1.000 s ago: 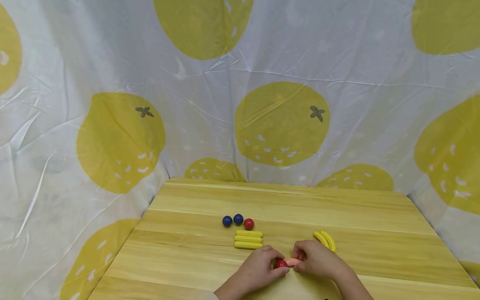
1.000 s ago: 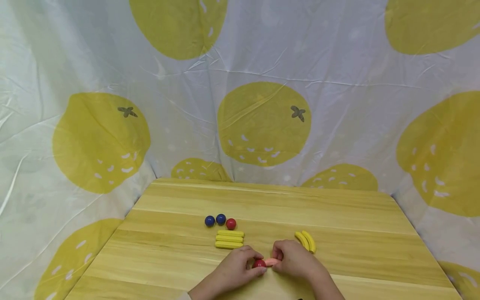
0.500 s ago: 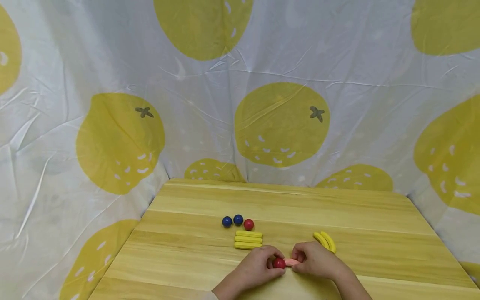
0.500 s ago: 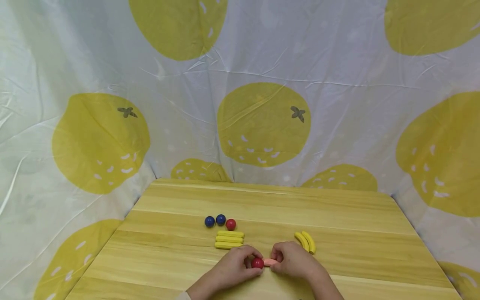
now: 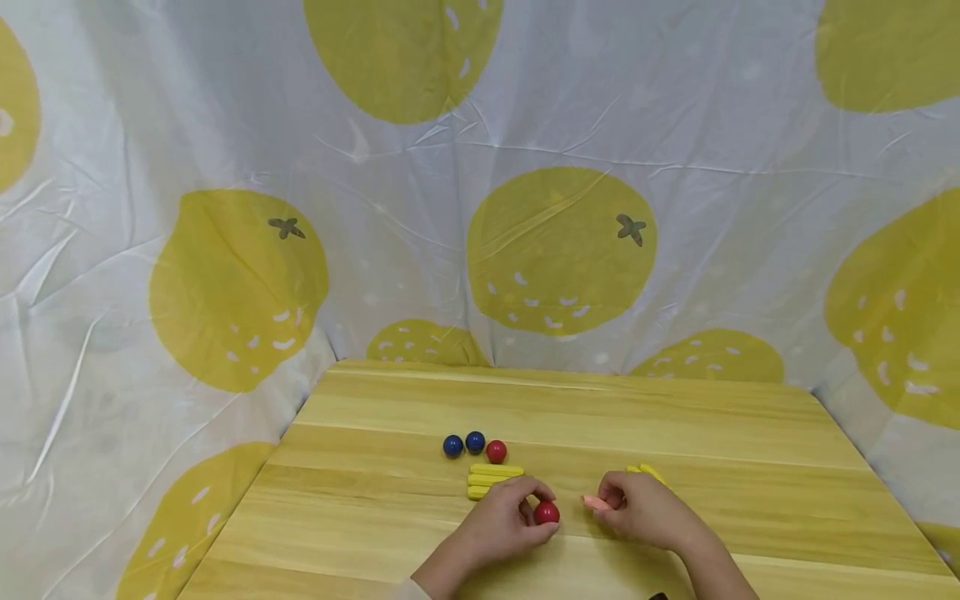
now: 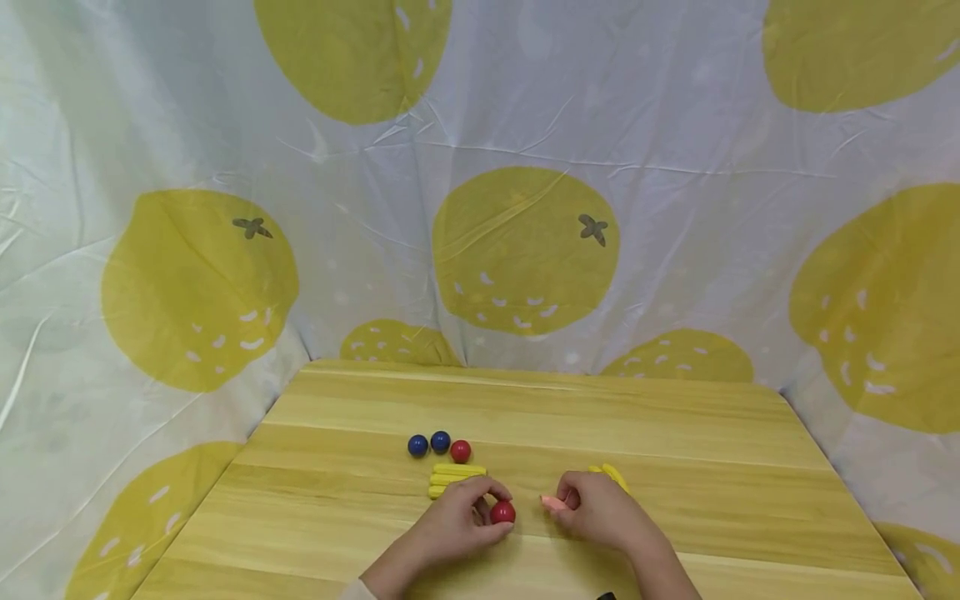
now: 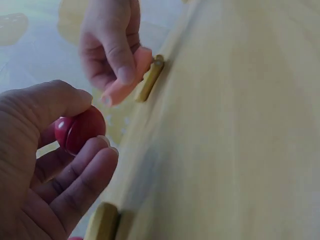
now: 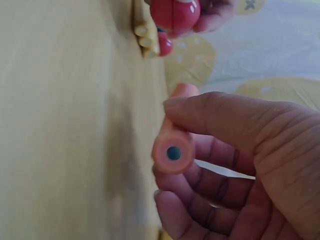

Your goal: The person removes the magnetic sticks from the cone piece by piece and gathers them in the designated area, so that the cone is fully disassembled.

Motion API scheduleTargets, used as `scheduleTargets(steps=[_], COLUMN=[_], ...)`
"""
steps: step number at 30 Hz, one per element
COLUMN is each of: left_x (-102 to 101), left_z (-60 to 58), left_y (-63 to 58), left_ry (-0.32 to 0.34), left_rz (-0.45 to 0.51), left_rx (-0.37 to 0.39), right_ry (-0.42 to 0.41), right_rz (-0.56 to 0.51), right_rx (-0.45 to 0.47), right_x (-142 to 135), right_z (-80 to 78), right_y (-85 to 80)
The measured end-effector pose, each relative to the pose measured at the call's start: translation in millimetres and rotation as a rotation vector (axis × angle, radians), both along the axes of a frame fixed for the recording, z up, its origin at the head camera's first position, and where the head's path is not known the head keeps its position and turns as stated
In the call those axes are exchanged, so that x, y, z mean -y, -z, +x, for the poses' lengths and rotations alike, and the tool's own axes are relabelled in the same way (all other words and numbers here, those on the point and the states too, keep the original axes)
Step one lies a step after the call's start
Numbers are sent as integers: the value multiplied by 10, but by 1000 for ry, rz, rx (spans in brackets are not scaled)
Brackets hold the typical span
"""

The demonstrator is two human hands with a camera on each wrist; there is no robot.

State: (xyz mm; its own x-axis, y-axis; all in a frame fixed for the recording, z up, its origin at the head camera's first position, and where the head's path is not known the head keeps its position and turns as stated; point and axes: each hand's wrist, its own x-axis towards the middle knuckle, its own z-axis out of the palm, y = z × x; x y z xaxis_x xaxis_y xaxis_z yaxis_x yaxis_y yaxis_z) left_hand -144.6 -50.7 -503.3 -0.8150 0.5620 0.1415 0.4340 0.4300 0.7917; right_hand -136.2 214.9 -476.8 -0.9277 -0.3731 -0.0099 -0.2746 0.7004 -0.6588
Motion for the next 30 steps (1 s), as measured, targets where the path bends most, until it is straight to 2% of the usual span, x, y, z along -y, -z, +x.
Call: scheduleTargets(steps=[5, 8, 15, 20, 24, 30], left_x=[154, 278, 600, 824, 989, 1188], left_z=[-102, -171, -354, -439, -500, -575], left_y=[-79, -125, -182, -206, -170, -70], left_ry=[-52, -106, -297, -444, -544, -646], left_rz=[71, 106, 123, 113, 74, 20], left_rx=[-74, -74, -139, -142, -124, -102], right_ry=[118, 196, 364, 421, 443, 449], right_rz=[17, 2, 57, 105, 134, 179], right_rx=[-7, 13, 26, 34, 42, 82], right_x=[-131, -240, -483, -639, -731, -804], right_z=[-43, -73, -112, -131, -147, -190], right_y=[-61, -77, -114, -89, -28, 68])
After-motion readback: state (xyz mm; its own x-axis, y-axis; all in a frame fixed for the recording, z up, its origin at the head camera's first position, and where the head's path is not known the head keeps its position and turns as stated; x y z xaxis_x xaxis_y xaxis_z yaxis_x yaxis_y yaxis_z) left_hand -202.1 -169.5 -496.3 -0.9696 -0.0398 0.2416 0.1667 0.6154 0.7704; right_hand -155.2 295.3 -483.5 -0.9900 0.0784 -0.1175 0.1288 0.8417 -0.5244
